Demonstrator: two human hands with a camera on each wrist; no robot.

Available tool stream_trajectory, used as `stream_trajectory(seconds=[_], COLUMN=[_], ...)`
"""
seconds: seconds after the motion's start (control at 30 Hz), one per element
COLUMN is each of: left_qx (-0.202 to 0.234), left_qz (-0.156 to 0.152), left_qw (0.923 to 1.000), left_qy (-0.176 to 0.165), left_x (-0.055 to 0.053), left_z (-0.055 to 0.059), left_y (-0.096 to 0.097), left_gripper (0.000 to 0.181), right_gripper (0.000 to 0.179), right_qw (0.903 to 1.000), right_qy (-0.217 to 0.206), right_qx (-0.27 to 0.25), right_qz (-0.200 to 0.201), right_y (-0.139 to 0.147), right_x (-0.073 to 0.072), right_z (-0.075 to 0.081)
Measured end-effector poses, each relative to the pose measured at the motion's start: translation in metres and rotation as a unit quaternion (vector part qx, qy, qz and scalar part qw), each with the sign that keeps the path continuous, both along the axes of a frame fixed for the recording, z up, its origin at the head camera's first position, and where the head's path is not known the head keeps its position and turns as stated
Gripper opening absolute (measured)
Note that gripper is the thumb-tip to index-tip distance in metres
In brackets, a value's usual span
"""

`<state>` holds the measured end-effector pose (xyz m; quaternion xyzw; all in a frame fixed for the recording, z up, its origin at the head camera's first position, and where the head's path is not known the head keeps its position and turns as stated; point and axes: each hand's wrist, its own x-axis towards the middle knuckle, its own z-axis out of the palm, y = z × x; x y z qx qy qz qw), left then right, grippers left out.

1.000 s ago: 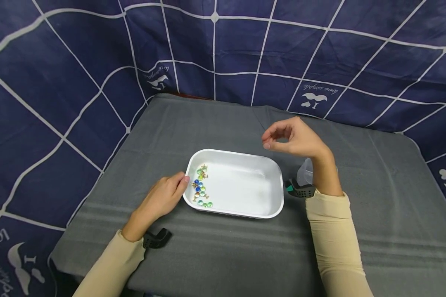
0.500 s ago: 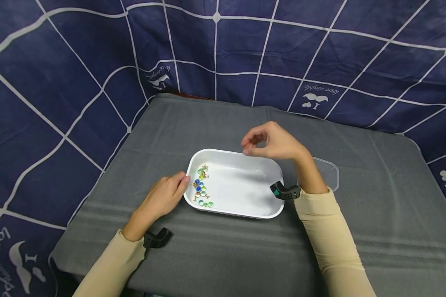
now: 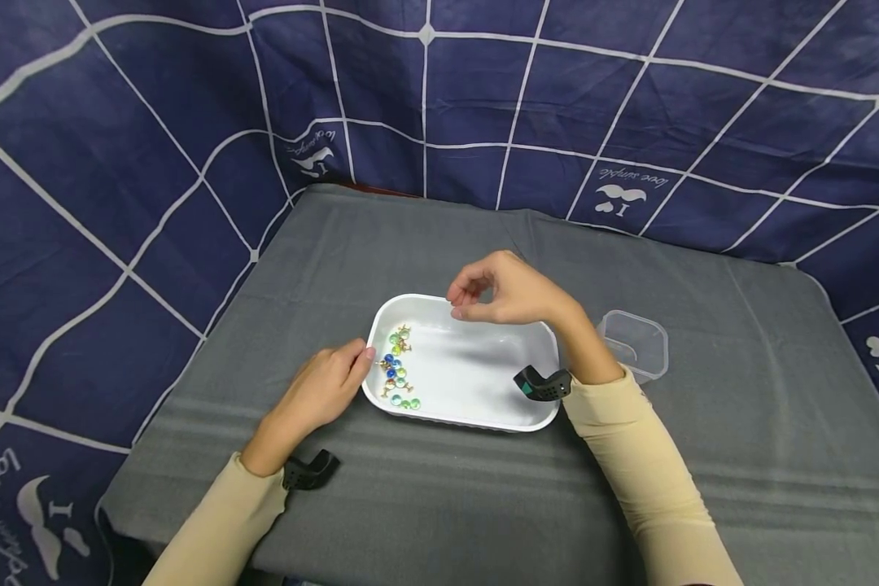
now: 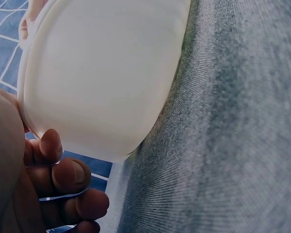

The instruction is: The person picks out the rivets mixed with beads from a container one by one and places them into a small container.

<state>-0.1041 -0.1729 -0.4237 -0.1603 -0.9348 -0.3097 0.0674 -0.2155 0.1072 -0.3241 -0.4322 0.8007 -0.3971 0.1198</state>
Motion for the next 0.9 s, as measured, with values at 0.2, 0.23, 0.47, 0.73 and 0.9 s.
stream_trajectory(seconds=[0.2,0.23,0.47,0.73,0.9], left_qx=[-0.001,-0.001,-0.002,-0.005,-0.003], left_qz=[-0.002,-0.003,-0.006,-0.005,-0.005], left_qw=[1.0,1.0,0.9999,0.9999,0.9999], left_qy=[0.005,0.006,0.01,0.01,0.009], left_x=[0.0,0.0,-0.001,-0.001,0.0], left_z=[-0.001,-0.001,-0.001,-0.001,-0.001], left_y=[-0.001,-0.001,-0.002,-0.001,-0.002], left_gripper=[0.028,0.028,0.027,0.026,0.027], right_gripper=[0.008,0.008,0.007,0.004,0.004], right_qw=[1.0,1.0,0.9997,0.9988,0.9981], right_qy=[0.005,0.005,0.011,0.018,0.012], right_qx=[0.0,0.002,0.012,0.035,0.045], right_qz=[0.002,0.003,0.018,0.028,0.04], right_y=[-0.012,-0.014,-0.027,-0.038,-0.043], right_x=[0.0,0.0,0.003,0.003,0.002], right_z=[-0.001,-0.001,0.0,-0.011,-0.02])
